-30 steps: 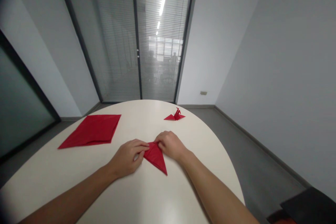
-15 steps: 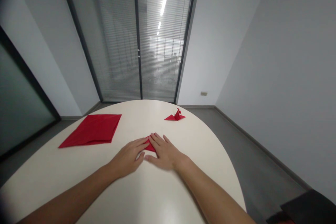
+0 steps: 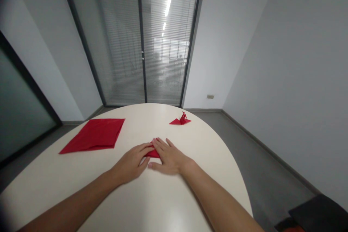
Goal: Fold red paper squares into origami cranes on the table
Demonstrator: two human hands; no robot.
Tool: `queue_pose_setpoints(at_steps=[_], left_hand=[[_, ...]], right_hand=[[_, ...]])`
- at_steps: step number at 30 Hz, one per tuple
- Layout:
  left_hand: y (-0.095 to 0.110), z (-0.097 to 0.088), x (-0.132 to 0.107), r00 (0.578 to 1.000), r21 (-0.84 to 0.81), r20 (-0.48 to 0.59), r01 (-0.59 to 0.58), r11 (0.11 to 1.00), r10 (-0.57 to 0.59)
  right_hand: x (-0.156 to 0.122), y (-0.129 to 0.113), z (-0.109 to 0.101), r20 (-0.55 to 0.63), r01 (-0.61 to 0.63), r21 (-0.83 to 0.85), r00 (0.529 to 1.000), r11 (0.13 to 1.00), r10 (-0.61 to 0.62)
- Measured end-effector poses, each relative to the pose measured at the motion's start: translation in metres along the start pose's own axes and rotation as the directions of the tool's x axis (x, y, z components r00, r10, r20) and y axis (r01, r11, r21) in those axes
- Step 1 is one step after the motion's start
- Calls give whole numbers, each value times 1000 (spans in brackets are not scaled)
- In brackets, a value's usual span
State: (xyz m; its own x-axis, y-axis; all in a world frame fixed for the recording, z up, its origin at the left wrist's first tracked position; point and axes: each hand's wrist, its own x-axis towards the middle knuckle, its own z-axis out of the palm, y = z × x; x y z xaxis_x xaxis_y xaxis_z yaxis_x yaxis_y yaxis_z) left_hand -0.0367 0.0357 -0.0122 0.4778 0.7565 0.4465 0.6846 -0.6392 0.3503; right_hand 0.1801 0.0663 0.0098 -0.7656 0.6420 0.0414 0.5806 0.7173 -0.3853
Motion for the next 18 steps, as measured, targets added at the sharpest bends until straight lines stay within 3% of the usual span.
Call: queue_pose_setpoints(at_steps=[5,9,18], left_hand=[[-4,3,-5,989,23,145,-37,999,33],[-6,4,-4,968,42,251,-38,998,26],[-1,3,-3,951,93,304,23,995,-50]], right_hand=[[2,-2,0,-49,-30,-2,998,1000,30],[5,-9,3,-5,-63,0,998,998,63],[6,-8,3,-2,-98,-66,995,993,98]])
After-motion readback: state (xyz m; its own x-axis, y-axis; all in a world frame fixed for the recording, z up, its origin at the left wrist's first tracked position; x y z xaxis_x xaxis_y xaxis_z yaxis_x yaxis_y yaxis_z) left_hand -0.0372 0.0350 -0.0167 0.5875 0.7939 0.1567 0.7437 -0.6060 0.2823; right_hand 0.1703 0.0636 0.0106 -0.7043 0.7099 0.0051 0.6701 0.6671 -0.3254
